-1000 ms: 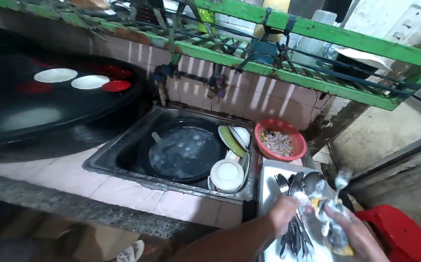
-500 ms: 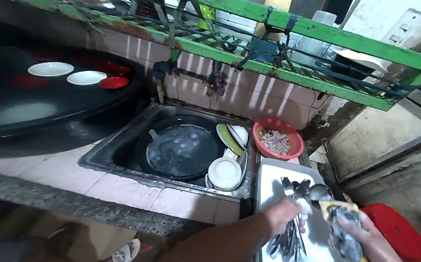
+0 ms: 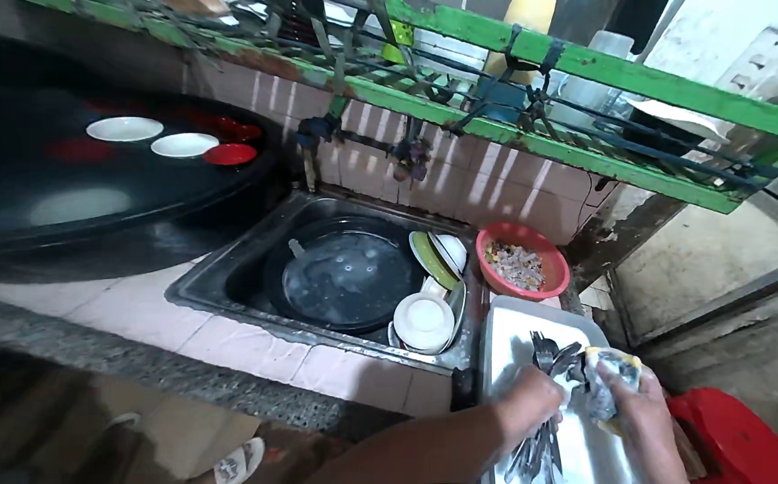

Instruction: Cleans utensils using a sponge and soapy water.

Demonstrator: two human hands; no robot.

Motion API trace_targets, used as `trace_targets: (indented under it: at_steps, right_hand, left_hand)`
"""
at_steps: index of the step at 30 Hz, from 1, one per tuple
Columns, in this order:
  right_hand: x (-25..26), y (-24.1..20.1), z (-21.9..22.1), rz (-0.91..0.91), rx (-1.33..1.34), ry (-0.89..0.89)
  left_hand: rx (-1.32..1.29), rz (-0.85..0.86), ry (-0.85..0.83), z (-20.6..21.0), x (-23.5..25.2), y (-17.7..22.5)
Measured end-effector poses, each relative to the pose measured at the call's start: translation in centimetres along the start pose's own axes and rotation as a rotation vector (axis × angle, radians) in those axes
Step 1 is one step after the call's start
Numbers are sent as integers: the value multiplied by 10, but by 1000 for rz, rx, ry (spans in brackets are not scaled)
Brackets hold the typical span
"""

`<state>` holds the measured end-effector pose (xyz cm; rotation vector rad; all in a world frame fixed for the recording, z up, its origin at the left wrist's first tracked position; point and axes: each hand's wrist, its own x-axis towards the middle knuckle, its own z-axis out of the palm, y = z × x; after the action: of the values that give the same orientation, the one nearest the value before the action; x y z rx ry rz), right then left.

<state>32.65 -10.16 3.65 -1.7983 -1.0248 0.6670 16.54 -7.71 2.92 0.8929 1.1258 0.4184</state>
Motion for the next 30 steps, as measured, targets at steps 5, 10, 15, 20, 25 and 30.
trace_targets:
  at_steps: [5,10,15,20,25,30]
  right_hand:
    - [-12,-3,9,31,-163,-180]
    - [30,-13,-27,-119,-212,77]
    - [14,-22,-41,-54,-137,-220]
    - [30,-16,-67,-155,157,33]
    - [10,-10,-29,3,259,7]
    - [-4,-9,1,63,227,-90]
  left_hand:
    - [5,-7,21,-3,-3,2]
    - [-132,-20,-56,-3,3,-1]
    - [-166,6,-305,-2,2,-1]
    - [-23,91,-308,-3,3,-2]
    - [-133,113,-207,-3,5,-5]
    - [-102,74,-166,-3,1,-2]
